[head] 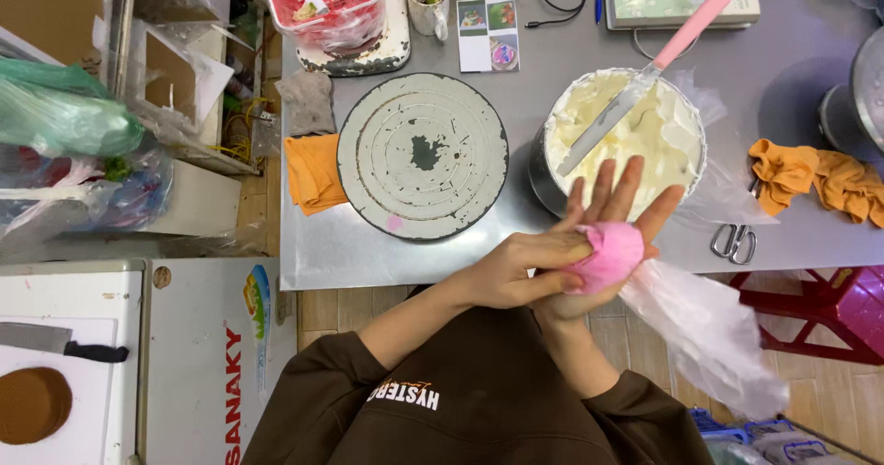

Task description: The person prepares piping bags. They insert frosting from a bowl and liquid dye from a bottle into plastic bags, then twist and wipe the bags with a cloth.

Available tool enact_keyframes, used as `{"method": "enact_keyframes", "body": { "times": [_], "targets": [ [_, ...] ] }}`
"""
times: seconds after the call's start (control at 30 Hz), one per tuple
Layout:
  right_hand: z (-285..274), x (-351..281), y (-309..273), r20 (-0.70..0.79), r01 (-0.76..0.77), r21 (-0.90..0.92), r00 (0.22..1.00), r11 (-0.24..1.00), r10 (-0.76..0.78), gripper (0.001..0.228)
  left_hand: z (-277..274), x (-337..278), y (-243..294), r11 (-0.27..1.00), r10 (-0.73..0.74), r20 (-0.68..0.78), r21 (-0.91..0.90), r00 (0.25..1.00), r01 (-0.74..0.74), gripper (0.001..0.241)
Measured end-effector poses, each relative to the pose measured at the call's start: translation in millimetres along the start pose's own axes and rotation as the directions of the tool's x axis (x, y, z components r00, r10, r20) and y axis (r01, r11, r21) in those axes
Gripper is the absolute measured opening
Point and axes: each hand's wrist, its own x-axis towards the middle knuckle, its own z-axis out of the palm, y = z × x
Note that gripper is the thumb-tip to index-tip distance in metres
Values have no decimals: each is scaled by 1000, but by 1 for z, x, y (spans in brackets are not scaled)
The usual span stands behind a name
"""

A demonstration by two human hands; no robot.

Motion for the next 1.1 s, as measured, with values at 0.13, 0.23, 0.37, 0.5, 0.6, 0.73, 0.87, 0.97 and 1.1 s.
{"method": "enact_keyframes", "body": {
  "times": [0.13,0.23,0.37,0.5,0.6,0.73,0.87,0.97,1.1],
  "targets": [
    [-7,7,6,-63,-4,-363,998,932,-20,66,-7,-2,5,883,143,93,438,985,-170,35],
    [-12,3,3,-10,-68,-211,998,975,67,70,-2,1,8,615,221,105,757,970,-222,45],
    [-3,-12,-6,14,-138,56,990,989,137,67,12,-6,-3,955,142,0,263,990,-136,40],
    [1,-14,-8,-12,-13,24,1000,1000,13,66,12,-4,-4,980,135,38,143,990,-139,39],
    [-7,-6,-9,-94,42,-146,994,988,-56,63,13,-1,-1,958,173,86,216,981,-187,45],
    [-25,3,-18,-32,86,-313,994,946,-101,72,13,-7,-10,799,150,101,574,984,-181,62],
    [-47,18,-37,-79,31,-58,996,998,-35,68,22,-32,-15,892,118,139,420,983,-166,27],
    [-65,19,-42,-71,80,13,994,997,-79,59,17,-38,-17,910,20,174,405,985,-90,34],
    [-74,5,-11,326,172,-17,932,985,-157,53,-18,-31,8,818,-85,44,573,995,44,68]
  ]
}}
